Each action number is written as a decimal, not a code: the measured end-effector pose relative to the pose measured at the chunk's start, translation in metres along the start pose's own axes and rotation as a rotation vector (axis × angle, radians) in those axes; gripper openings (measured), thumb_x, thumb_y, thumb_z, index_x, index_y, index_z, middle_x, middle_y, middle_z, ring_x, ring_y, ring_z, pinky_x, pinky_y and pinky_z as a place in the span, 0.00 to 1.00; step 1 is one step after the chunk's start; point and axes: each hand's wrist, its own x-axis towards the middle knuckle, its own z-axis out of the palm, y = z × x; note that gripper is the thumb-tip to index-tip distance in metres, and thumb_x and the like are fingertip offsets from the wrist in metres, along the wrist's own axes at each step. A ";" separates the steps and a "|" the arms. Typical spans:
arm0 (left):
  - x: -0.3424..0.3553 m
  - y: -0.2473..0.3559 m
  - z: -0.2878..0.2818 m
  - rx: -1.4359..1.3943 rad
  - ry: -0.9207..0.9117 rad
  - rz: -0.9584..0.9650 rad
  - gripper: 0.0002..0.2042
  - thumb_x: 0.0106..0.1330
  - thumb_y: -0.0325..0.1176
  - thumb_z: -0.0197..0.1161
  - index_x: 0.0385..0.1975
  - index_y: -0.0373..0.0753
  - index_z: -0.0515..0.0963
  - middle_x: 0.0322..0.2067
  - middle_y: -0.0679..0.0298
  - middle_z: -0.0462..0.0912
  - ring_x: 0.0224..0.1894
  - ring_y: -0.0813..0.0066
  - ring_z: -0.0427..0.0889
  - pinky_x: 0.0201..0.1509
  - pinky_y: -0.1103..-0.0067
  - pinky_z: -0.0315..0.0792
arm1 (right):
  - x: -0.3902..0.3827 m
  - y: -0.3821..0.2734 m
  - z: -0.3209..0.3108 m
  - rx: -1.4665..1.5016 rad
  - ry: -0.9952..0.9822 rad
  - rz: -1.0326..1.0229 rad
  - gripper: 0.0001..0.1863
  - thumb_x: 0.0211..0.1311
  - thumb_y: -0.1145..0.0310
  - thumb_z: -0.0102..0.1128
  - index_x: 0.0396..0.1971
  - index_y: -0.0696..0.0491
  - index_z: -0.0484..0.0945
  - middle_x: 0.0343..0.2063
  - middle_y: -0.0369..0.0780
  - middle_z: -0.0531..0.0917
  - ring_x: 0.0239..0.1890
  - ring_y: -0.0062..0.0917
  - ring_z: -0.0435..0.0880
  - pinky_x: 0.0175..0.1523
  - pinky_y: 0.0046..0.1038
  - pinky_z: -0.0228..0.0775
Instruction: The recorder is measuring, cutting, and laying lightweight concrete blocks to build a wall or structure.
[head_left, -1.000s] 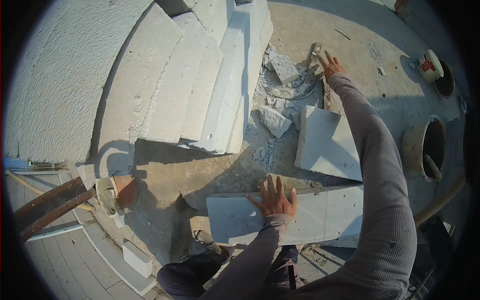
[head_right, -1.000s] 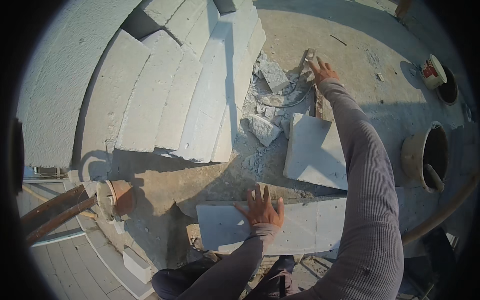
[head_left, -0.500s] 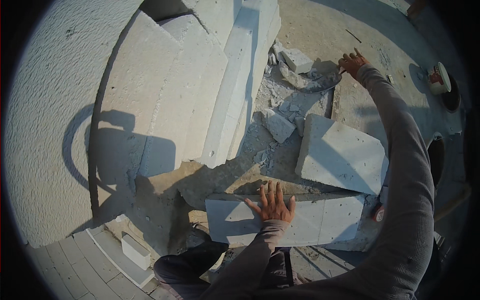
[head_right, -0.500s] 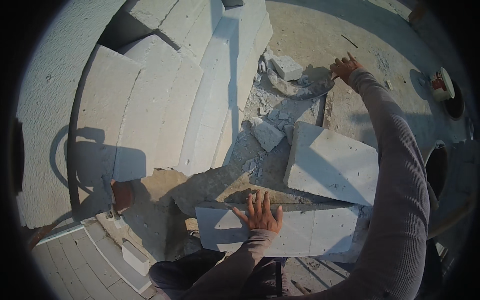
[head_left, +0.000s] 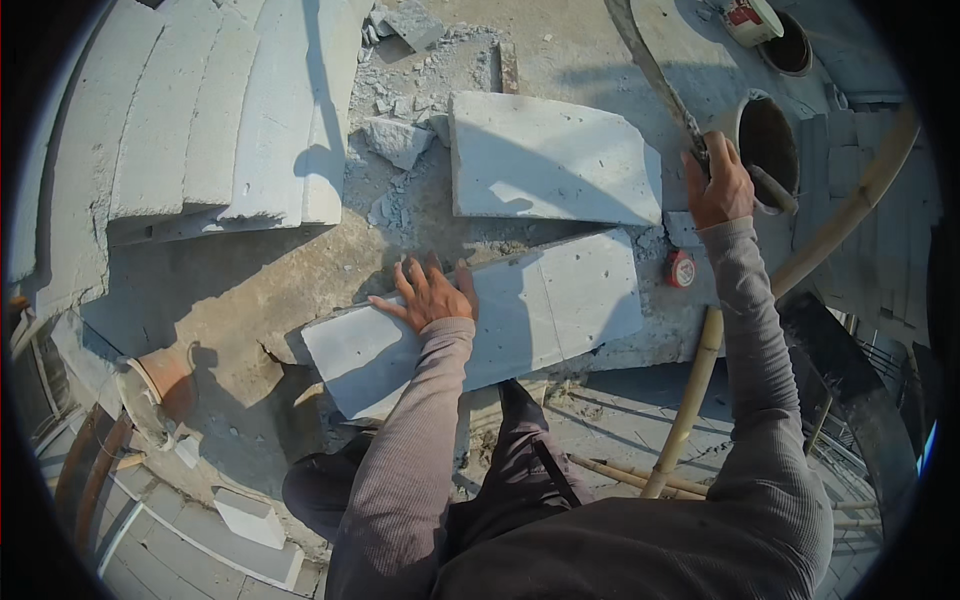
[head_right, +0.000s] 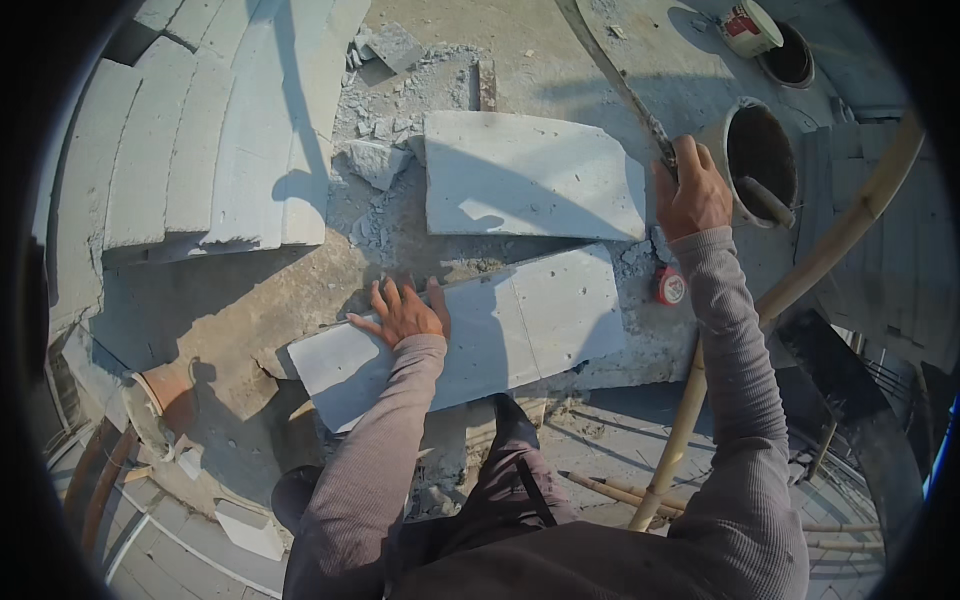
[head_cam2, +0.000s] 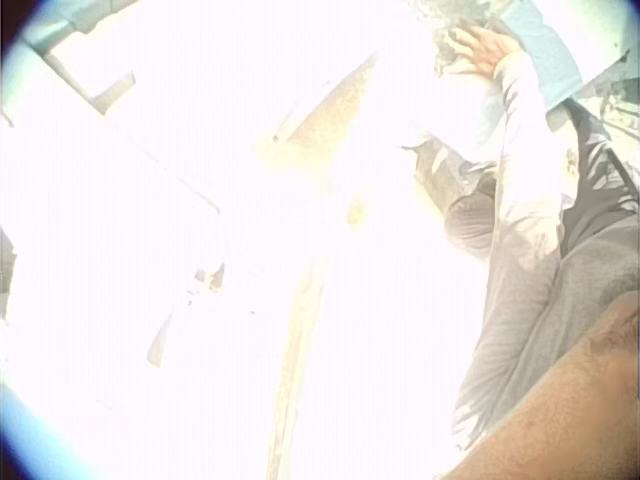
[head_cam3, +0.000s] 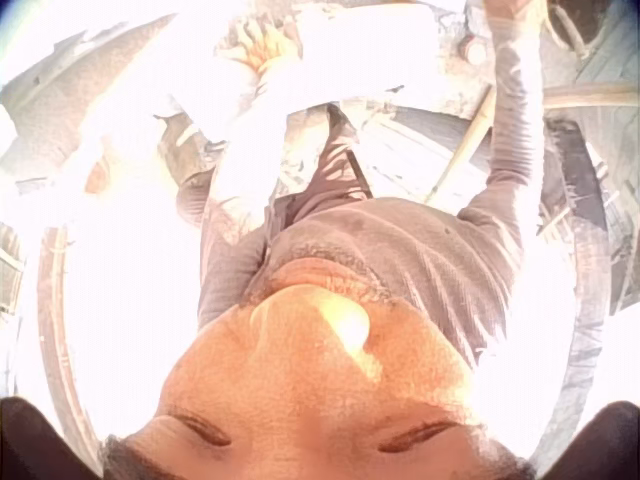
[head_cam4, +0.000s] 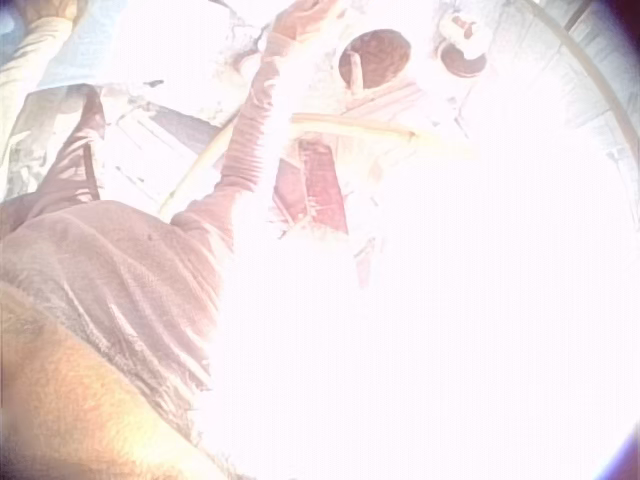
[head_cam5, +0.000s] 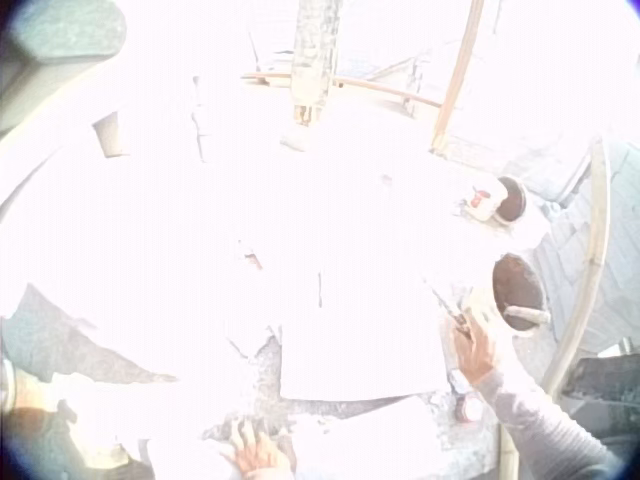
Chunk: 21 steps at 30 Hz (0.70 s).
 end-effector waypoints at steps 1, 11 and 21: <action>-0.003 0.000 -0.001 -0.043 0.060 0.039 0.26 0.67 0.54 0.53 0.61 0.48 0.73 0.63 0.63 0.69 0.72 0.60 0.54 0.67 0.33 0.22 | -0.046 -0.013 -0.005 0.319 -0.115 0.258 0.15 0.62 0.68 0.60 0.46 0.55 0.68 0.26 0.47 0.82 0.33 0.47 0.84 0.36 0.39 0.73; 0.042 0.020 0.005 -0.819 0.070 -0.068 0.47 0.61 0.69 0.54 0.65 0.27 0.62 0.59 0.42 0.73 0.65 0.49 0.69 0.72 0.57 0.54 | -0.399 -0.102 -0.009 0.666 -0.274 0.759 0.16 0.64 0.59 0.58 0.36 0.58 0.68 0.21 0.46 0.78 0.23 0.34 0.80 0.29 0.33 0.70; 0.200 0.118 -0.067 -1.187 0.076 0.104 0.52 0.53 0.72 0.61 0.54 0.17 0.71 0.54 0.37 0.76 0.59 0.53 0.76 0.61 0.71 0.68 | -0.491 -0.101 -0.046 0.743 -0.461 0.777 0.11 0.59 0.69 0.61 0.36 0.57 0.69 0.16 0.48 0.78 0.23 0.48 0.83 0.27 0.35 0.71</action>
